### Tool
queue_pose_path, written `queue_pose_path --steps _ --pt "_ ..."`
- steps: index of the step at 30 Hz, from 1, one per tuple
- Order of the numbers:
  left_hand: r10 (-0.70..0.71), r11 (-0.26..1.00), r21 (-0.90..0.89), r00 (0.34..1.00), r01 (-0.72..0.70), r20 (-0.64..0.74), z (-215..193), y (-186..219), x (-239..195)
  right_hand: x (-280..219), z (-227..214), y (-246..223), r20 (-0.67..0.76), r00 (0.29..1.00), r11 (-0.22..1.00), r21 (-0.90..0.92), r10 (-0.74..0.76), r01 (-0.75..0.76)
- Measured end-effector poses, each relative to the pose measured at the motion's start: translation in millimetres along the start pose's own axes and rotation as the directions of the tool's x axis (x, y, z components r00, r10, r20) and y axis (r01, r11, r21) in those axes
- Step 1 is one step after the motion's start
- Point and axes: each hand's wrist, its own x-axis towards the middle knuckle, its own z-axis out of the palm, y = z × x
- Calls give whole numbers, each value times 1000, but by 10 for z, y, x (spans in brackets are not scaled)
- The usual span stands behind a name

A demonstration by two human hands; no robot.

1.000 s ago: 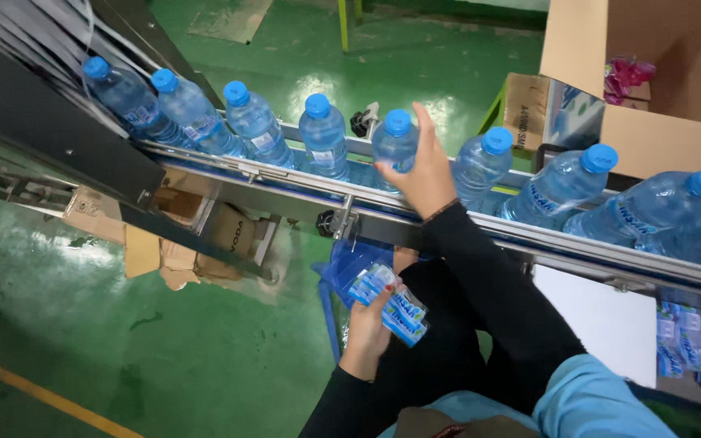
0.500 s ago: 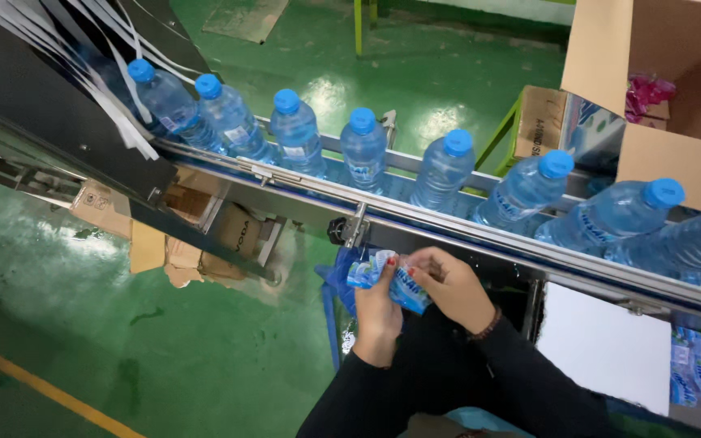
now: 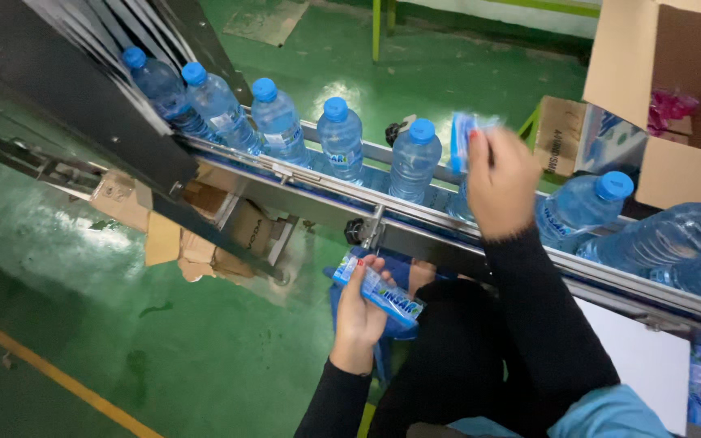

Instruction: The person stands at a conveyor belt and applies labels to plastic water bottles as they move past. They pick up a bottle, apply a label from a stack, and place the bottle back on the belt.

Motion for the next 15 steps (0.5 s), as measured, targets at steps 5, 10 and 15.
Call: queue_pose_path --steps 5,10,15 --pt "-16 1000 24 999 17 -44 -293 88 3 203 825 -157 -18 996 988 126 -89 91" --pt "-4 999 43 1000 4 -17 -433 151 -21 -62 1388 -227 -54 998 978 209 25 -13" --pt "60 997 58 997 -57 -53 -425 272 -190 -70 1725 -380 -126 992 961 277 23 13"
